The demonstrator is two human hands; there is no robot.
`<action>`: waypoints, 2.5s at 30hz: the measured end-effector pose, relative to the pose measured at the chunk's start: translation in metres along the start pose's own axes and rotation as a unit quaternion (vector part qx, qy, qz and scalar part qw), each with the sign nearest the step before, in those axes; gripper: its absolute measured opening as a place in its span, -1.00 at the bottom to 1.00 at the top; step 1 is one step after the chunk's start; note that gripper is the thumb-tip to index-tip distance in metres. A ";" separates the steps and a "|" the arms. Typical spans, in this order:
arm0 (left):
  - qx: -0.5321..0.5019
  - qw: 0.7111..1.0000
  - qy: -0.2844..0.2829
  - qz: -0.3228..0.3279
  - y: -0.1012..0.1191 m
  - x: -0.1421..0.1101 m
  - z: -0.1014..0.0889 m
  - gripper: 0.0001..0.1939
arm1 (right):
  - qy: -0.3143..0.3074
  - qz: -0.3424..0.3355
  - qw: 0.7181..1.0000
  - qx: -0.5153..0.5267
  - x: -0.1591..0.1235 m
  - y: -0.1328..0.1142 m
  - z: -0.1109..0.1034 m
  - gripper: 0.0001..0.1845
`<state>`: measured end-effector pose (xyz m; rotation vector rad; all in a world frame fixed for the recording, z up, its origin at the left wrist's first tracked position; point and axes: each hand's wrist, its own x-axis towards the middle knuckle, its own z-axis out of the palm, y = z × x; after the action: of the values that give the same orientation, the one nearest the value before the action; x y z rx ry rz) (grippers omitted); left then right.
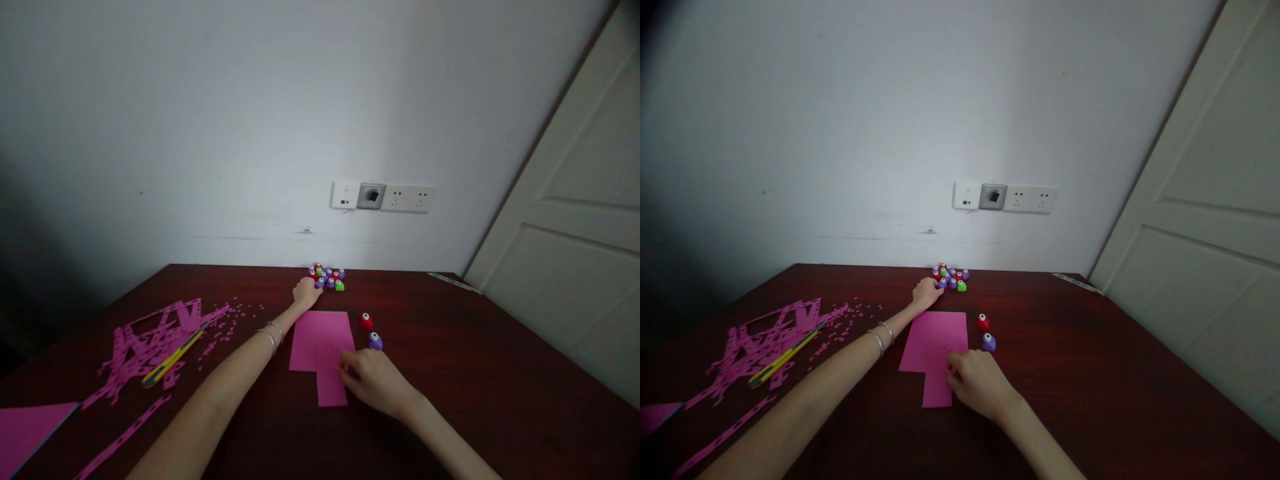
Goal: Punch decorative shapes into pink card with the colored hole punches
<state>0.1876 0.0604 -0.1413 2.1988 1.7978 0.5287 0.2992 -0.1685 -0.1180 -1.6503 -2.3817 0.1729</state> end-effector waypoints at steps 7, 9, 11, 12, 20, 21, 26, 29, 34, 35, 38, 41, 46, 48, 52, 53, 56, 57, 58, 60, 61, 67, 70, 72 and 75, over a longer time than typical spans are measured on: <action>-0.048 0.998 0.007 0.037 -0.004 -0.033 -0.018 -0.78 | 0.058 0.069 0.988 0.126 0.006 0.007 0.002 -0.77; -0.071 0.996 0.017 0.060 -0.006 -0.049 -0.024 -0.78 | 0.087 0.068 0.982 0.152 0.009 0.009 0.006 -0.76; -0.088 0.994 0.019 0.065 -0.008 -0.068 -0.030 -0.78 | 0.121 0.066 0.974 0.179 0.011 0.012 0.010 -0.74; -0.096 0.993 0.018 0.065 -0.009 -0.077 -0.032 -0.78 | 0.139 0.067 0.969 0.192 0.012 0.012 0.012 -0.73; -0.148 0.978 0.036 0.140 -0.012 -0.127 -0.046 -0.82 | 0.196 0.103 0.931 0.289 0.019 0.003 0.016 -0.62; -0.149 0.977 0.040 0.144 -0.012 -0.129 -0.047 -0.82 | 0.201 0.107 0.926 0.301 0.020 0.001 0.017 -0.60; -0.143 0.975 0.055 0.159 -0.011 -0.135 -0.046 -0.82 | 0.208 0.131 0.892 0.379 0.027 0.001 0.033 -0.53; -0.138 0.975 0.056 0.166 -0.010 -0.137 -0.044 -0.84 | 0.222 0.124 0.881 0.399 0.030 0.002 0.041 -0.51; -0.138 0.973 0.053 0.175 -0.009 -0.142 -0.041 -0.81 | 0.234 0.125 0.882 0.390 0.030 -0.002 0.045 -0.49; -0.138 0.973 0.053 0.175 -0.009 -0.142 -0.041 -0.81 | 0.237 0.121 0.882 0.389 0.030 -0.004 0.045 -0.48; -0.133 0.973 0.053 0.182 -0.009 -0.144 -0.042 -0.81 | 0.243 0.110 0.881 0.390 0.030 -0.006 0.044 -0.47; -0.123 0.969 0.053 0.207 -0.008 -0.145 -0.042 -0.78 | 0.251 0.108 0.881 0.386 0.030 -0.006 0.044 -0.46; -0.116 0.961 0.042 0.248 -0.004 -0.151 -0.039 -0.71 | 0.277 0.131 0.876 0.372 0.031 -0.001 0.044 -0.51; -0.094 0.961 0.032 0.258 -0.002 -0.154 -0.039 -0.64 | 0.283 0.142 0.873 0.370 0.032 0.000 0.041 -0.55; -0.052 0.961 0.017 0.271 0.000 -0.161 -0.041 -0.57 | 0.284 0.149 0.862 0.392 0.033 0.000 0.033 -0.62; -0.044 0.961 0.015 0.273 0.001 -0.162 -0.041 -0.58 | 0.286 0.153 0.856 0.403 0.033 0.000 0.032 -0.61; -0.030 0.960 0.011 0.277 0.003 -0.166 -0.044 -0.57 | 0.293 0.175 0.827 0.447 0.034 0.000 0.030 -0.55; -0.026 0.960 0.010 0.278 0.003 -0.167 -0.045 -0.57 | 0.295 0.184 0.817 0.460 0.034 0.001 0.030 -0.53; -0.022 0.960 0.010 0.279 0.004 -0.169 -0.046 -0.56 | 0.299 0.190 0.808 0.470 0.034 0.002 0.030 -0.52; -0.017 0.960 0.010 0.281 0.005 -0.170 -0.046 -0.55 | 0.313 0.192 0.799 0.477 0.035 0.004 0.030 -0.53; -0.015 0.959 0.009 0.282 0.005 -0.171 -0.047 -0.55 | 0.323 0.187 0.796 0.477 0.035 0.005 0.029 -0.56; -0.022 0.956 -0.002 0.294 0.003 -0.170 -0.044 -0.56 | 0.339 0.149 0.806 0.462 0.033 0.008 0.026 -0.68; -0.026 0.954 -0.004 0.298 0.003 -0.170 -0.043 -0.55 | 0.335 0.141 0.823 0.437 0.032 0.011 0.028 -0.68; -0.025 0.954 -0.005 0.299 0.002 -0.170 -0.043 -0.54 | 0.331 0.142 0.831 0.423 0.031 0.012 0.030 -0.67; -0.029 0.953 -0.005 0.300 0.002 -0.171 -0.044 -0.53 | 0.332 0.140 0.842 0.401 0.030 0.013 0.030 -0.68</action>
<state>0.1415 -0.1085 -0.1210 2.6831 1.0593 0.6689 0.2928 -0.1347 -0.1463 -1.3073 -1.2652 0.4795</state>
